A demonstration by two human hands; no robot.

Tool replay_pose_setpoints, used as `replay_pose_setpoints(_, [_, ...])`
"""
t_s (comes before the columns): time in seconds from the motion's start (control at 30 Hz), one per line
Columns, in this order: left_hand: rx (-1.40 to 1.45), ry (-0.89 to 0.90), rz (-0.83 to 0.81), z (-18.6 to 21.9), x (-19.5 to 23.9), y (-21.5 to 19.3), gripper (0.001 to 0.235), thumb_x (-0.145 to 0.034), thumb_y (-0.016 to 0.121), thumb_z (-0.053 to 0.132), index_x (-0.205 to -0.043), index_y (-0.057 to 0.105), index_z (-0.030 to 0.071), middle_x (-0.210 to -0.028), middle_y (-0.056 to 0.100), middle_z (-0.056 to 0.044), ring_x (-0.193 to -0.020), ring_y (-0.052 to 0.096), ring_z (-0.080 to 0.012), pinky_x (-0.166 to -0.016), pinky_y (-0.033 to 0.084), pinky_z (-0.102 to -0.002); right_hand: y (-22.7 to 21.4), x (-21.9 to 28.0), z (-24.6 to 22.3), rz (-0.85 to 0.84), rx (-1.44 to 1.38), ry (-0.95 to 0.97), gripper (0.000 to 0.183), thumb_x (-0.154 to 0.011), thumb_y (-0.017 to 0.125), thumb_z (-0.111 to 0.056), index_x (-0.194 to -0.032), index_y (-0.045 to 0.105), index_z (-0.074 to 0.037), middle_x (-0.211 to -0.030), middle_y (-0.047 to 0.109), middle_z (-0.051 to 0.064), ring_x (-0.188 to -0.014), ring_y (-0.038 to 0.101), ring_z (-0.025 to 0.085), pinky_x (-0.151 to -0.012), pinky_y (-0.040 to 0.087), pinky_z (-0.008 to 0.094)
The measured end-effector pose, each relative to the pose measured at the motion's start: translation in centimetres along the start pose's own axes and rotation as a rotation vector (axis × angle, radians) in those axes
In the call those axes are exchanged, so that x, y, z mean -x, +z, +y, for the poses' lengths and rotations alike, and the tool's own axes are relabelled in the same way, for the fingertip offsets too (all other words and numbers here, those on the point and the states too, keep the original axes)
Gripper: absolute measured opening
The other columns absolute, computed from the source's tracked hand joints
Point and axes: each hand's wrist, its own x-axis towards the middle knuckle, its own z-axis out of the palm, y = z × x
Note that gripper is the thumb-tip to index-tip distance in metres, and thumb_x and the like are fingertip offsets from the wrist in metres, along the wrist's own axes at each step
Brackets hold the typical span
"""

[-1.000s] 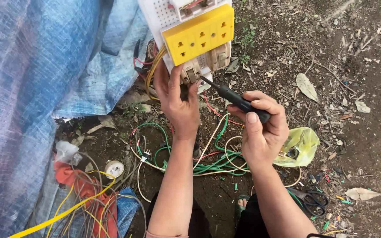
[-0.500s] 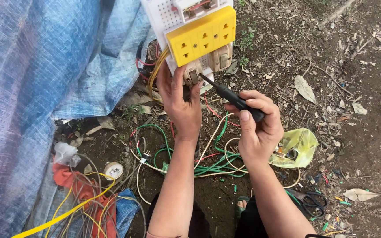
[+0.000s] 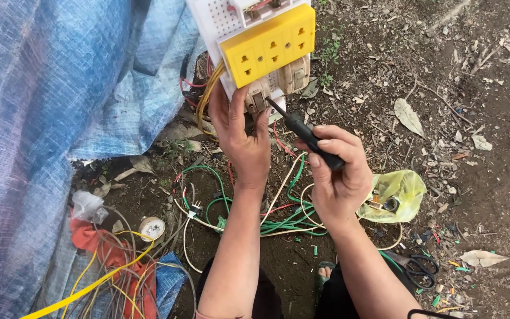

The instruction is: The person sits on a small stool and uses a screwdriver to work on a white electrical outlet. They then reach into a plastic bag to retrieve a light bulb and other items. Finally, they use the screwdriver to tighten screws on a yellow and white electrical box mounted on a wooden pole.

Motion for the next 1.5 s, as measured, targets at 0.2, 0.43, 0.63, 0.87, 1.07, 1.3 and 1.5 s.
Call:
replay_pose_setpoints(0.2, [-0.012,-0.004,-0.027,0.2,-0.1,-0.3,0.053,-0.100,0.072,0.017,-0.149,0.053,0.026,-0.163,0.026,-0.014,-0.154,0.030,-0.0423,-0.127,0.029,-0.067,-0.3,-0.6,-0.5,0.047,-0.038,0.005,0.017,-0.104,0.058,-0.009,-0.109,0.052,0.006,-0.116,0.058,0.031,-0.096,0.072,0.039,-0.080,0.068,0.050])
replay_pose_setpoints(0.43, [-0.007,-0.004,-0.023,-0.1,0.1,-0.3,0.053,-0.100,0.074,0.018,-0.148,0.054,0.027,-0.163,0.027,-0.013,-0.154,0.031,-0.0419,-0.125,0.032,-0.067,-0.3,-0.5,-0.9,0.042,-0.061,0.046,0.017,-0.105,0.056,-0.009,-0.112,0.050,0.006,-0.119,0.056,0.030,-0.101,0.071,0.039,-0.082,0.068,0.050])
replay_pose_setpoints(0.63, [-0.019,-0.002,-0.039,0.4,-0.3,-0.5,0.059,-0.098,0.074,0.011,-0.150,0.052,0.028,-0.163,0.027,-0.015,-0.153,0.033,-0.0418,-0.126,0.033,-0.067,0.1,-0.1,-0.5,0.022,-0.069,0.040,0.016,-0.104,0.057,-0.008,-0.111,0.051,0.006,-0.117,0.056,0.030,-0.099,0.071,0.039,-0.081,0.068,0.052])
replay_pose_setpoints(0.87, [0.016,0.019,-0.032,0.2,-0.2,-0.2,0.059,-0.099,0.073,0.010,-0.151,0.051,0.030,-0.163,0.026,-0.014,-0.154,0.033,-0.0411,-0.125,0.035,-0.068,-0.3,-0.2,-0.4,0.021,-0.033,0.019,0.018,-0.105,0.057,-0.007,-0.113,0.050,0.008,-0.118,0.055,0.033,-0.102,0.070,0.044,-0.078,0.067,0.055])
replay_pose_setpoints(1.07, [0.010,0.032,-0.018,0.1,-0.2,-0.3,0.061,-0.099,0.073,0.011,-0.152,0.050,0.032,-0.165,0.025,-0.011,-0.155,0.032,-0.0384,-0.127,0.035,-0.066,-0.4,0.0,0.0,0.012,-0.042,0.013,0.020,-0.106,0.056,-0.007,-0.114,0.048,0.009,-0.120,0.054,0.034,-0.105,0.068,0.046,-0.080,0.066,0.056])
replay_pose_setpoints(1.3, [0.031,0.005,-0.018,0.0,0.0,-0.2,0.057,-0.100,0.072,0.016,-0.151,0.052,0.031,-0.165,0.025,-0.011,-0.155,0.033,-0.0389,-0.128,0.035,-0.064,-0.1,0.0,0.3,0.017,-0.004,-0.028,0.021,-0.105,0.059,-0.009,-0.113,0.051,0.008,-0.116,0.056,0.031,-0.103,0.070,0.044,-0.077,0.067,0.054])
replay_pose_setpoints(1.5, [0.030,0.013,-0.022,-0.1,0.0,-0.1,0.057,-0.100,0.073,0.014,-0.151,0.052,0.031,-0.166,0.024,-0.011,-0.156,0.033,-0.0391,-0.128,0.035,-0.064,-1.9,-1.0,1.1,-0.039,0.122,-0.097,0.034,-0.092,0.079,-0.013,-0.109,0.059,0.009,-0.109,0.063,0.033,-0.096,0.073,0.044,-0.064,0.066,0.052])
